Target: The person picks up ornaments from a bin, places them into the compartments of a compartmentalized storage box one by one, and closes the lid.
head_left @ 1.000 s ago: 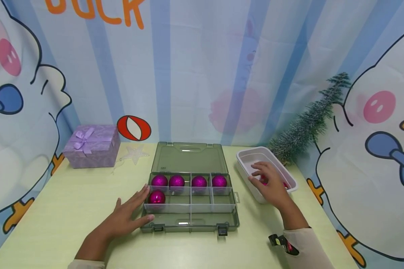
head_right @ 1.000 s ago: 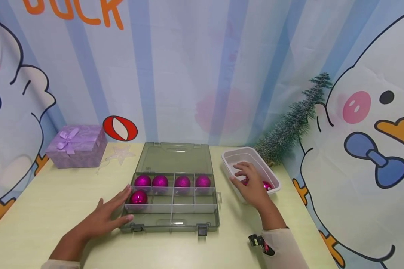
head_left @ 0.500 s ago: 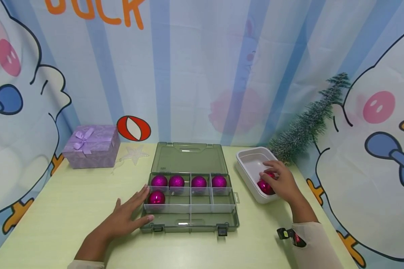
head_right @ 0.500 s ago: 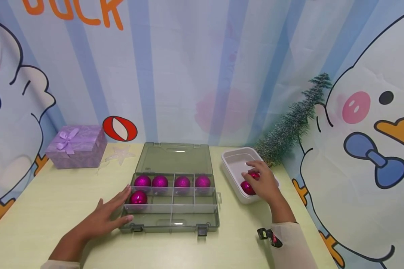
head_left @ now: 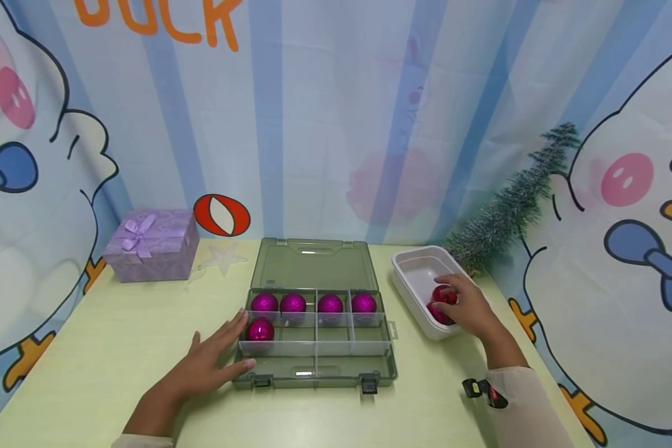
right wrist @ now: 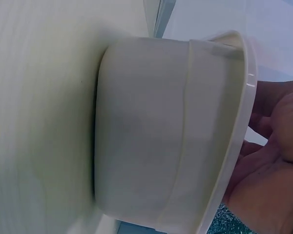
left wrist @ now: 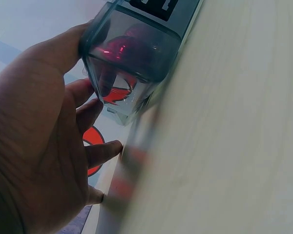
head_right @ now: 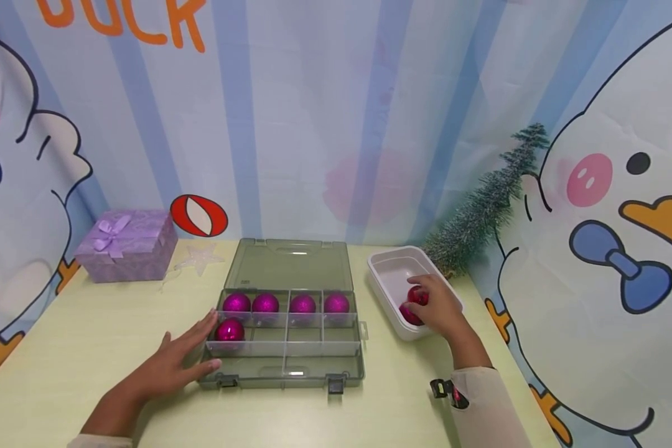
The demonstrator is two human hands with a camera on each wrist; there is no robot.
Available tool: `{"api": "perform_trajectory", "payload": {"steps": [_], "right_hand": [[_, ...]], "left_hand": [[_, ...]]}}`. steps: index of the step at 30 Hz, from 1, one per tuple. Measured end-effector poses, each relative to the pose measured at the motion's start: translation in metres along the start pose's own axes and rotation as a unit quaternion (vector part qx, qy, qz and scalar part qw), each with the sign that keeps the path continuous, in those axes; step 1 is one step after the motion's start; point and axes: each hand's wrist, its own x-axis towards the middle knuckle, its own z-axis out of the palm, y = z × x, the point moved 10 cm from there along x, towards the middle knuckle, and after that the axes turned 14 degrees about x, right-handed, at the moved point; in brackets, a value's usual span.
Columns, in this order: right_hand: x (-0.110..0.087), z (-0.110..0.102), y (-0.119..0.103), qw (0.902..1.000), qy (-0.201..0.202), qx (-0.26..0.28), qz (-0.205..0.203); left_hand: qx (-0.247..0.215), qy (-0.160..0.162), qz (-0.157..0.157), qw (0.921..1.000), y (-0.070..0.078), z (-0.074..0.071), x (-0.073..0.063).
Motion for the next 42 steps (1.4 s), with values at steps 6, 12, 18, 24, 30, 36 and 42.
{"api": "perform_trajectory", "payload": {"steps": [6,12,18,24,30,36,42], "right_hand": [[0.000,0.002,0.005,0.9993,-0.027,0.004,0.026],[0.002,0.003,0.011,0.9974,-0.055,0.009,0.045],[0.005,0.008,0.015,0.9959,-0.075,0.017,0.049],[0.009,0.013,0.013,0.9941,-0.094,0.022,0.050],[0.010,0.018,0.009,0.9917,-0.120,-0.006,0.047],[0.010,0.021,0.011,0.9885,-0.140,-0.020,0.052],[0.008,0.013,0.015,0.9909,-0.125,0.007,0.049]], "left_hand": [[-0.001,-0.002,-0.001,1.0000,-0.002,0.002,0.001],[0.001,-0.002,0.000,1.0000,-0.002,0.001,0.001],[0.000,-0.001,0.002,1.0000,-0.003,0.002,0.000],[0.002,0.000,0.003,1.0000,-0.003,0.001,0.001],[0.003,0.000,0.002,1.0000,-0.003,0.002,0.001],[-0.002,-0.002,0.001,1.0000,-0.001,0.001,0.000],[0.004,0.001,0.006,1.0000,0.002,-0.003,0.000]]}}
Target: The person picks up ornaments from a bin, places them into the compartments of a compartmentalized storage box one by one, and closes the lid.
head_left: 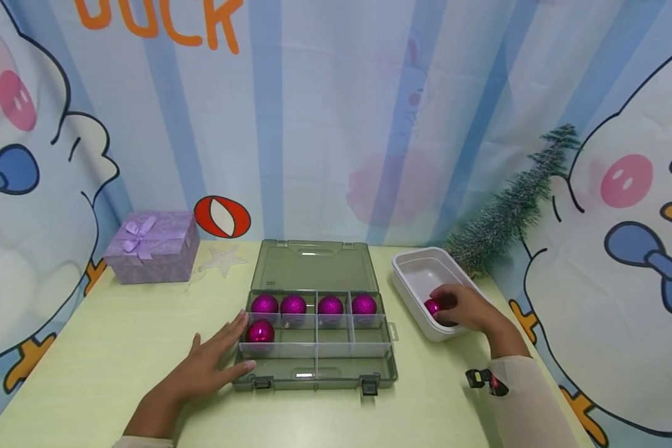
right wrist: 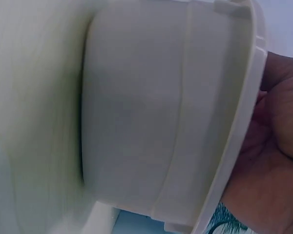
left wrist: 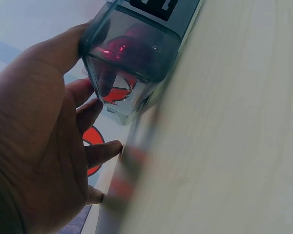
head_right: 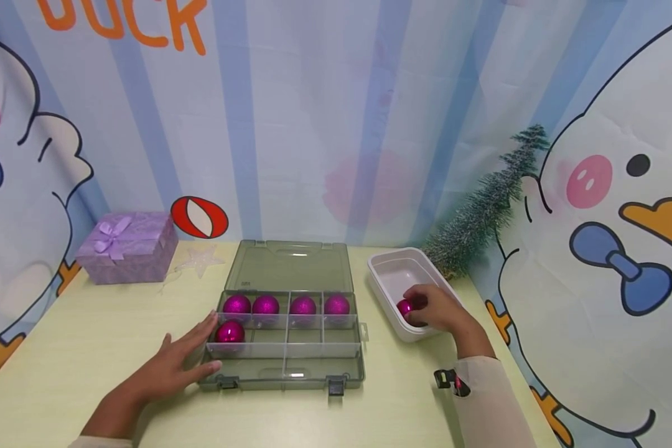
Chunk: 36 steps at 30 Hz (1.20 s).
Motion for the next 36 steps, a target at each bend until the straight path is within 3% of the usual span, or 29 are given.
{"api": "perform_trajectory", "payload": {"steps": [10,19,36], "right_hand": [[-0.011,-0.014,0.006,0.9918,0.079,0.101,0.003],[-0.017,-0.020,0.007,0.9815,0.140,0.130,-0.006],[-0.020,-0.017,0.006,0.9649,0.132,0.227,0.004]], "left_hand": [[0.001,-0.003,0.000,1.0000,-0.001,0.001,0.000],[-0.002,0.000,0.001,1.0000,0.000,0.000,0.000],[0.001,-0.005,-0.005,1.0000,0.000,0.000,0.001]]}}
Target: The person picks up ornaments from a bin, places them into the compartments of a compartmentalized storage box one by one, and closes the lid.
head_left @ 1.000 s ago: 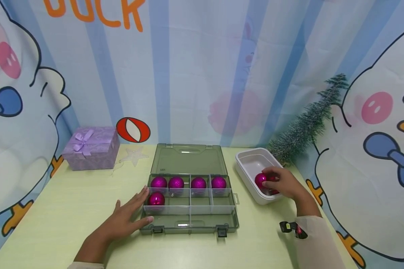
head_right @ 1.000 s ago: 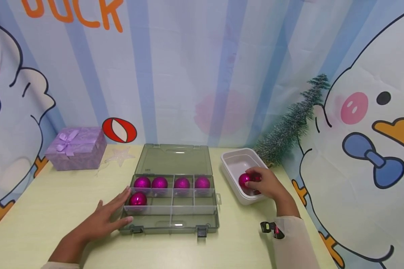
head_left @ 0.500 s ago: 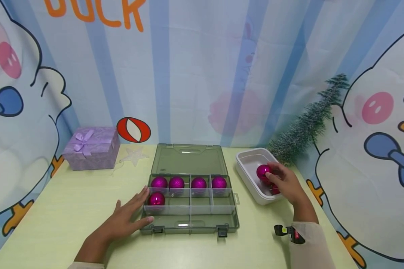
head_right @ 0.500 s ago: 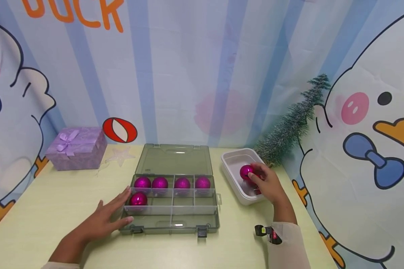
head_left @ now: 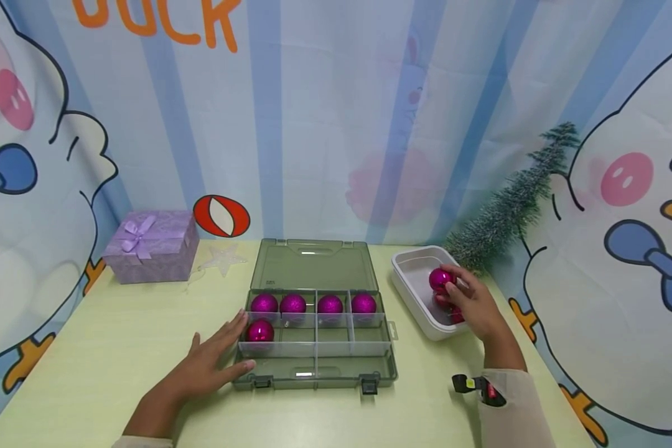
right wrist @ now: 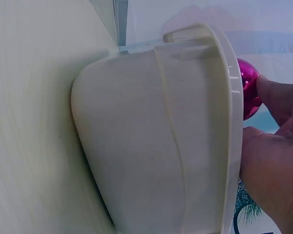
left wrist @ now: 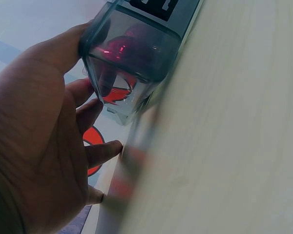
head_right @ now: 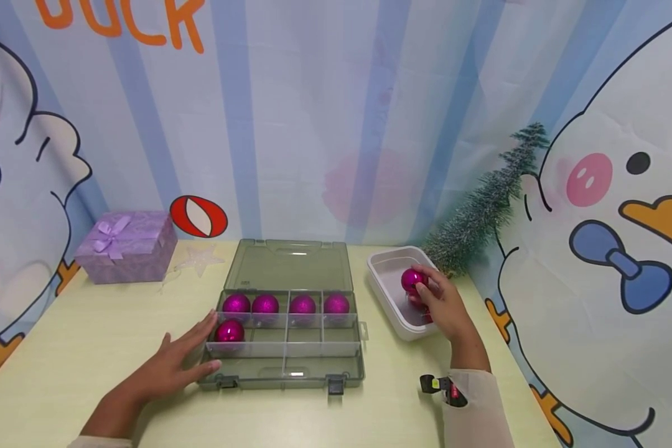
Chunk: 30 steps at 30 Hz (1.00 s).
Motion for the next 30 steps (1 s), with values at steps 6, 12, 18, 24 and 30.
{"api": "perform_trajectory", "payload": {"steps": [6,12,18,24,30], "right_hand": [[0.001,0.002,-0.001,0.9989,0.041,0.020,0.007],[0.001,0.007,-0.013,0.9979,0.055,0.020,-0.029],[0.002,0.015,-0.022,0.9958,0.052,0.052,-0.055],[0.003,0.027,-0.023,0.9951,0.029,0.077,-0.054],[0.004,0.039,-0.024,0.9951,0.009,0.068,-0.070]], "left_hand": [[-0.002,0.002,0.002,1.0000,-0.001,0.001,-0.001],[-0.006,0.002,0.002,1.0000,-0.002,0.003,0.000],[-0.004,0.002,0.002,1.0000,-0.003,0.004,0.000],[-0.005,0.000,-0.002,1.0000,-0.003,0.003,-0.001],[-0.011,0.001,0.001,0.9999,-0.002,0.004,-0.001]]}}
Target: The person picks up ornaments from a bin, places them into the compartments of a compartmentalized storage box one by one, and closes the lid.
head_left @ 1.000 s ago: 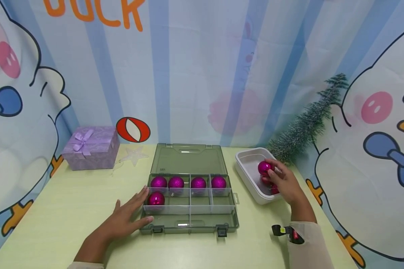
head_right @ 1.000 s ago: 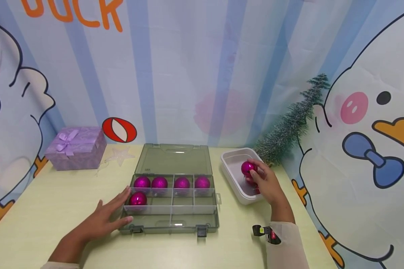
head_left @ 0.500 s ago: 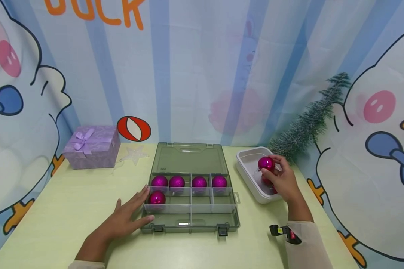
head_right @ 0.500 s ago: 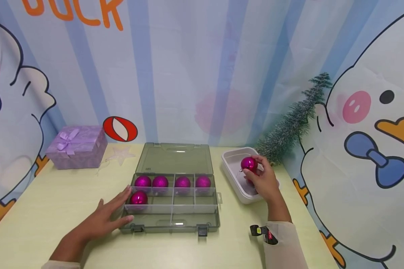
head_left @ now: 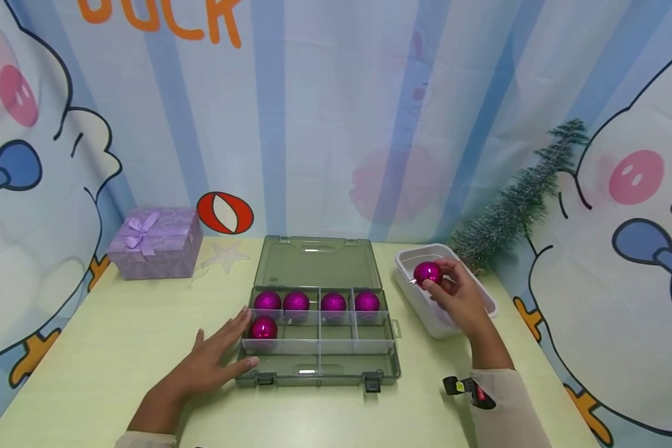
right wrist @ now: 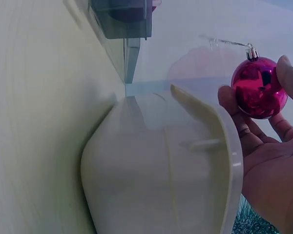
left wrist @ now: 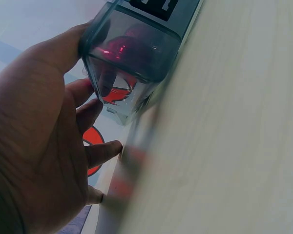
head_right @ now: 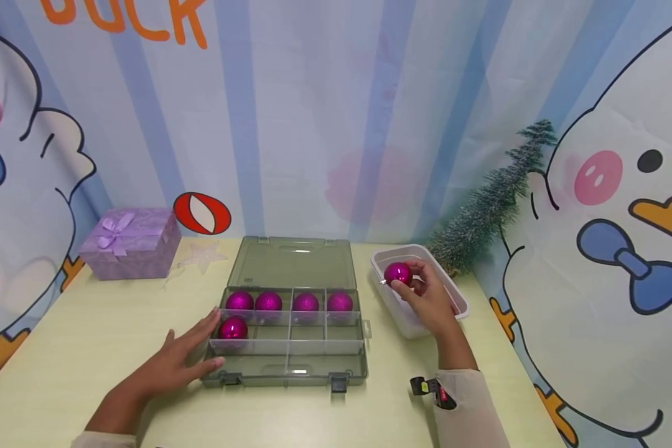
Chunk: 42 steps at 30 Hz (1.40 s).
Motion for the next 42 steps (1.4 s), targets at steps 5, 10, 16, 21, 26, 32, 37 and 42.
{"api": "perform_trajectory", "payload": {"steps": [5,10,16,21,26,32,37,42], "right_hand": [[0.002,0.013,-0.003,0.9997,-0.013,0.011,-0.017],[0.002,0.029,-0.005,0.9985,-0.025,0.041,-0.028],[0.000,0.052,-0.011,0.9956,-0.044,0.074,-0.036],[-0.001,0.072,-0.011,0.9955,-0.060,0.071,-0.019],[-0.003,0.095,-0.010,0.9943,-0.086,0.062,-0.015],[-0.007,0.124,-0.019,0.9908,-0.120,-0.009,-0.061],[-0.009,0.145,-0.029,0.9860,-0.132,-0.032,-0.097],[-0.011,0.167,-0.030,0.9849,-0.146,-0.021,-0.090]], "left_hand": [[0.001,0.002,0.000,1.0000,0.000,-0.001,0.001],[0.001,0.001,-0.002,1.0000,-0.001,-0.001,0.000],[0.002,-0.001,-0.003,1.0000,-0.002,0.001,0.000],[0.004,-0.004,-0.004,1.0000,-0.002,0.003,0.000],[0.006,-0.004,-0.005,1.0000,-0.002,0.002,0.000],[0.008,-0.006,-0.008,0.9999,-0.003,0.002,0.001],[0.006,-0.005,-0.007,0.9999,-0.002,0.002,0.001],[0.006,-0.006,-0.007,0.9999,-0.001,0.002,0.001]]}}
